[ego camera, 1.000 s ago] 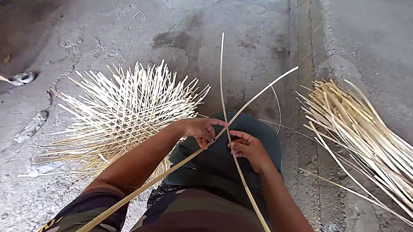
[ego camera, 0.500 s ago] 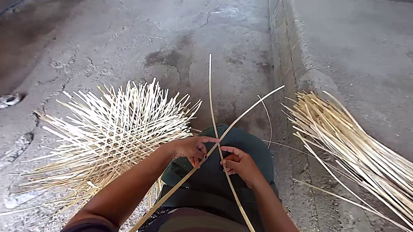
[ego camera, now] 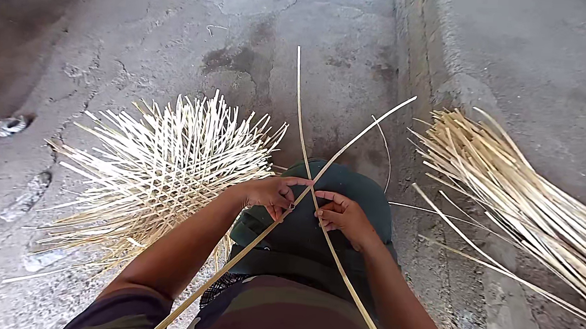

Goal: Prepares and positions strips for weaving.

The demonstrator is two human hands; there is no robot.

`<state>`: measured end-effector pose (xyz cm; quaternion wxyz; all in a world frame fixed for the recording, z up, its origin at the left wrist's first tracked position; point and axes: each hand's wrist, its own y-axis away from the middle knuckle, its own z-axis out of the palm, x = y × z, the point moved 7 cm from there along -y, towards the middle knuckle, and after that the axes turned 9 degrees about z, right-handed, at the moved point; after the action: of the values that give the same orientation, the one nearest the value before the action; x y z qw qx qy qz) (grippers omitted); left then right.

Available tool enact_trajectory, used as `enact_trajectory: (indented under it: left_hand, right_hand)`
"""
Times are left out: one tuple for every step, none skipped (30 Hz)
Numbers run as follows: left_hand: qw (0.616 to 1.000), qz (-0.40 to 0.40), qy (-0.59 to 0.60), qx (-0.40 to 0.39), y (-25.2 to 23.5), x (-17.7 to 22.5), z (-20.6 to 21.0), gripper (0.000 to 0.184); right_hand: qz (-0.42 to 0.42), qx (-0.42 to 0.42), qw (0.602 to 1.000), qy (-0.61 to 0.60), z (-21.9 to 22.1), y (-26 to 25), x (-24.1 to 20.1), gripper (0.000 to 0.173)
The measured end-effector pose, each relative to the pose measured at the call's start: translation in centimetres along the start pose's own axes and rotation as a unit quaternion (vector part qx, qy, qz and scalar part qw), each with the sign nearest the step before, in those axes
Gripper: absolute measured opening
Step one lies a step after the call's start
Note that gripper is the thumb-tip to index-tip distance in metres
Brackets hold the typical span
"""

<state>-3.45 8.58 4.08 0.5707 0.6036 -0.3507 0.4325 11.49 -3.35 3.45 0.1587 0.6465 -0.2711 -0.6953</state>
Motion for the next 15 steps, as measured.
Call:
enact_trajectory:
  left_hand:
    - [1.000, -0.011, -0.008, 0.004, 0.0, 0.2, 0.0, 0.071]
    - [0.999, -0.023, -0.022, 0.009, 0.0, 0.4, 0.0, 0.068]
    - [0.998, -0.036, -0.043, 0.018, 0.0, 0.6, -0.1, 0.062]
    - [0.996, -0.046, -0.069, 0.032, -0.1, 0.8, -0.2, 0.055]
    - [0.993, -0.048, -0.094, 0.056, -0.3, 1.2, -0.5, 0.049]
    - [0.987, -0.047, -0.123, 0.089, -0.5, 1.6, -0.8, 0.043]
    - [0.979, -0.039, -0.153, 0.125, -0.9, 2.0, -1.2, 0.037]
    - [0.970, -0.024, -0.183, 0.157, -1.3, 2.4, -1.6, 0.031]
    - [0.960, -0.007, -0.210, 0.187, -1.8, 2.8, -1.9, 0.025]
    - [0.949, 0.010, -0.234, 0.211, -2.2, 3.1, -2.1, 0.019]
    - [0.939, 0.020, -0.254, 0.230, -2.7, 3.3, -2.2, 0.015]
    - [0.931, 0.027, -0.271, 0.241, -3.1, 3.4, -2.3, 0.012]
    - [0.926, 0.033, -0.286, 0.245, -3.4, 3.4, -2.4, 0.010]
    - [0.922, 0.040, -0.299, 0.245, -3.7, 3.4, -2.4, 0.010]
    - [0.919, 0.042, -0.308, 0.241, -3.9, 3.4, -2.3, 0.010]
  right_hand:
    - [0.004, 0.002, 1.000, 0.001, -0.1, 0.0, 0.0, 0.046]
    - [0.009, 0.005, 1.000, 0.005, -0.1, -0.1, 0.0, 0.046]
    - [0.012, 0.010, 1.000, 0.012, -0.2, -0.1, 0.0, 0.045]
    - [0.012, 0.020, 0.999, 0.025, -0.3, -0.1, 0.0, 0.044]
    - [0.009, 0.032, 0.998, 0.046, -0.4, -0.2, 0.0, 0.042]
    - [0.004, 0.043, 0.997, 0.071, -0.6, -0.2, -0.1, 0.038]
    - [-0.003, 0.050, 0.994, 0.092, -0.8, -0.2, -0.2, 0.035]
    - [-0.007, 0.050, 0.993, 0.103, -0.8, -0.2, -0.3, 0.033]
    - [-0.009, 0.047, 0.994, 0.103, -0.9, -0.1, -0.3, 0.031]
    - [-0.014, 0.048, 0.994, 0.097, -1.0, 0.0, -0.3, 0.029]
    - [-0.020, 0.053, 0.994, 0.090, -1.2, 0.2, -0.2, 0.025]
    - [-0.027, 0.062, 0.994, 0.083, -1.4, 0.4, -0.2, 0.022]
    - [-0.036, 0.073, 0.994, 0.075, -1.8, 0.7, -0.2, 0.019]
    - [-0.047, 0.083, 0.993, 0.068, -2.1, 0.9, -0.3, 0.019]
    - [-0.056, 0.092, 0.992, 0.066, -2.5, 1.0, -0.4, 0.019]
